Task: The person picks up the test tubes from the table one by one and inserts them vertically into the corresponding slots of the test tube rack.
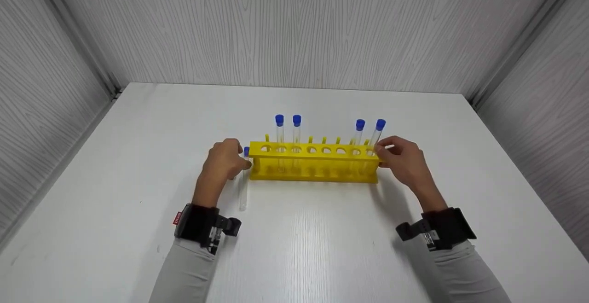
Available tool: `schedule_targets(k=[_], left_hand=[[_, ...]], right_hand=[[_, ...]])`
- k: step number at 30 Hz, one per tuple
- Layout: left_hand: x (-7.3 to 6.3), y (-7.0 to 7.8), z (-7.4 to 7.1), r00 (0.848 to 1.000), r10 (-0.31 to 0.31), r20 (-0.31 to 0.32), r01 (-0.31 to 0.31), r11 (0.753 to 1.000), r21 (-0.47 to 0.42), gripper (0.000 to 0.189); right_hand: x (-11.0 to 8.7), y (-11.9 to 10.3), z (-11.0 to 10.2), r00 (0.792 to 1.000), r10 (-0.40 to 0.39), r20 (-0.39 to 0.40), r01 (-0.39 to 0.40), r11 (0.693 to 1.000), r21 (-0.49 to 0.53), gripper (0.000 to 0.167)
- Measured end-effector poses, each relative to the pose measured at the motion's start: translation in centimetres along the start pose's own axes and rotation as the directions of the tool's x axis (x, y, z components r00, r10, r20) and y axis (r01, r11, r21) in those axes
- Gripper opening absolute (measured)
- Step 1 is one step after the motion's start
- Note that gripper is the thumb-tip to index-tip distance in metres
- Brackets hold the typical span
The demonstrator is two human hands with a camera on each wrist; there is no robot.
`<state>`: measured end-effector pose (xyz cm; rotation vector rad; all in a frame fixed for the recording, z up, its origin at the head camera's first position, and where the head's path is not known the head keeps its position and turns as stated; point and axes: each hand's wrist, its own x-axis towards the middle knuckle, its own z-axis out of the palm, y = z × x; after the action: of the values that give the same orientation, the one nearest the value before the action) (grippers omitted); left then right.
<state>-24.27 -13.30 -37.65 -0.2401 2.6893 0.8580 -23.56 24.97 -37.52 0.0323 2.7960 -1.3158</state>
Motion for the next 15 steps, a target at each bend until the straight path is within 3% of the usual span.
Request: schedule_targets(k=[5, 15], left_hand=[[0.31, 0.03, 0.45, 0.999, -0.027, 0.034, 0.028, 1.000, -0.010, 0.052], [0.32, -0.07, 1.03, 0.999, -0.025, 0.032, 0.025, 1.000, -0.006, 0.043]], right_hand=[[0.00, 0.02, 0.03, 1.000, -0.007, -0.004, 0.007, 1.000, 0.003, 0.037], [0.01, 0.15, -0.03, 1.000, -0.017, -0.004, 0.017, 1.000, 0.002, 0.038]])
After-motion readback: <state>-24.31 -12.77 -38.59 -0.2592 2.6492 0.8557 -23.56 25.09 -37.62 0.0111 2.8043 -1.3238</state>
